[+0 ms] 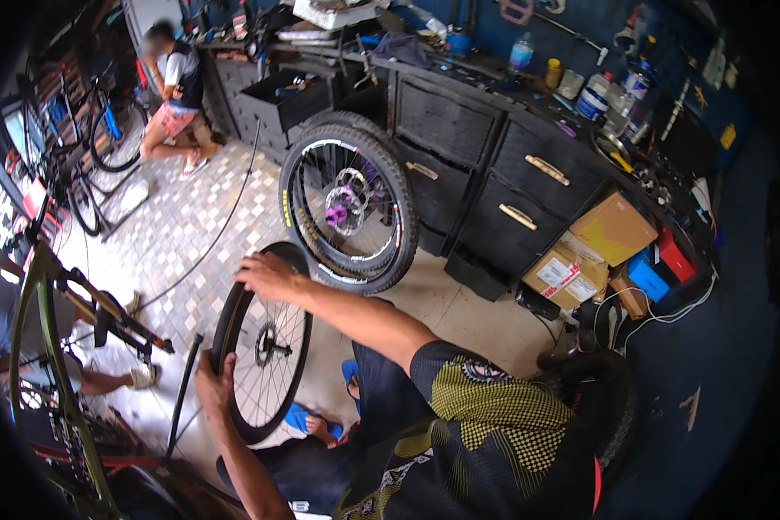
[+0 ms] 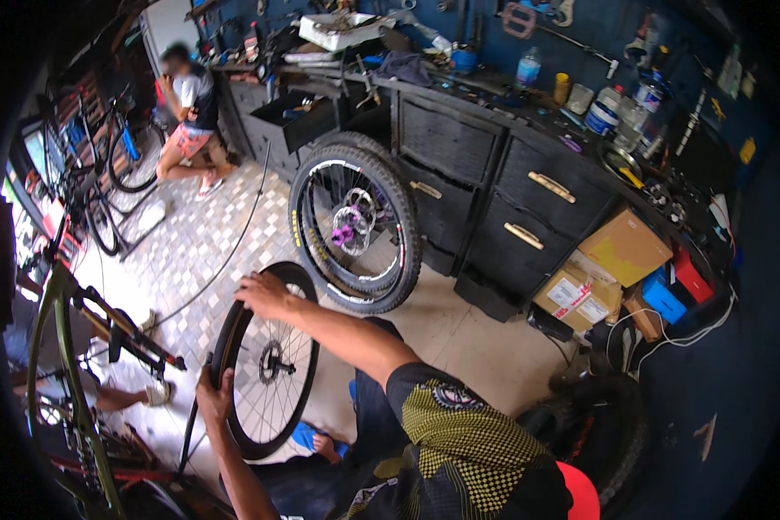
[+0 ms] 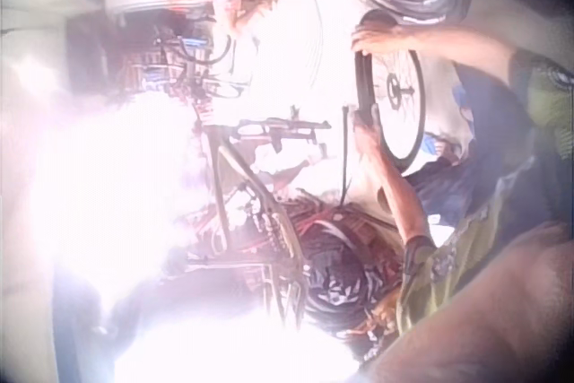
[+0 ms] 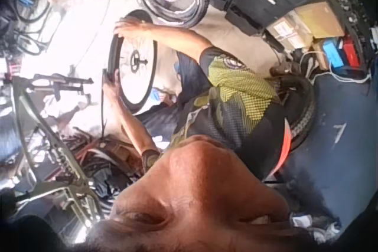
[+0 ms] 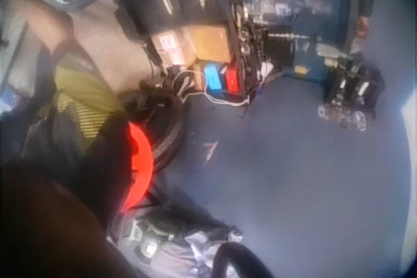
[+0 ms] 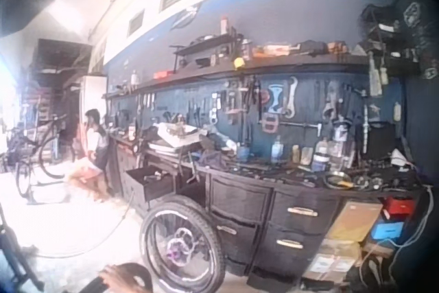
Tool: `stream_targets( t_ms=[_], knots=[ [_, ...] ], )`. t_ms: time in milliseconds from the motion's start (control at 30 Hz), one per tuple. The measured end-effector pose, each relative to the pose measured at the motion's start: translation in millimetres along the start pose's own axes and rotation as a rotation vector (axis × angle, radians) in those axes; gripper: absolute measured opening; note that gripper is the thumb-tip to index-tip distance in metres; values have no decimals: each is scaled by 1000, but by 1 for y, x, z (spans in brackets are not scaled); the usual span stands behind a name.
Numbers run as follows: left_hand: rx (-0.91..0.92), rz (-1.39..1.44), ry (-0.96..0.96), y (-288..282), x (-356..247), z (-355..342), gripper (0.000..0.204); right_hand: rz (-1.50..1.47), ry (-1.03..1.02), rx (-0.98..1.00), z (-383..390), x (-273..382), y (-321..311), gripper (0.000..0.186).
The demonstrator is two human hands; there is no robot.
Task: The person removes a bicycle tire from the rim, inspects the inner tube, and then retrieves a tool from the workbench. The person then places the tool back and continues to handle the tire and rim.
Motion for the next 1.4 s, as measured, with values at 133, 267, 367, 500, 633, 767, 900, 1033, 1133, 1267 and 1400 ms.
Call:
stream_targets(
  t_ms=[133,267,367,500,633,767,900,1033,1133,1267,1400],
  knots=[
    [87,17,-55,28,-20,-32,52,-71,5,-23,0,17,-52,54],
    [20,-75,-106,47,-7,-63,52,-31,162,-161,39,-56,-166,59],
    [-27,-137,-156,62,6,-86,55,182,256,-287,84,-128,-262,58],
    [-47,-65,-247,94,16,-123,53,437,471,-323,148,-201,-365,55],
    [-4,-58,-436,128,25,-144,54,516,516,-353,171,-231,-405,52],
    [-80,-162,-391,131,51,-198,61,503,500,-342,115,-257,-366,46],
    [-8,-109,-424,163,56,-255,63,351,329,-275,38,-273,-223,35],
    [64,-99,-416,187,76,-303,61,144,201,-145,-37,-242,-67,31],
    [112,-141,-403,195,78,-311,51,83,164,-164,-82,-226,-51,26],
    [93,-109,-401,192,68,-297,51,90,200,-350,-131,-255,-170,22],
    [136,-99,-445,195,55,-272,55,294,265,-590,-156,-313,-349,25]
  ],
)
Point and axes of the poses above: each hand's wrist, its own z-axis away from the middle knuckle, its own y-axis out of the palm, x = y × z, the point moved 9 cm from there along -z, towards the middle knuckle, and after that the axes turned 7 degrees about -x, right-handed, at the moved point
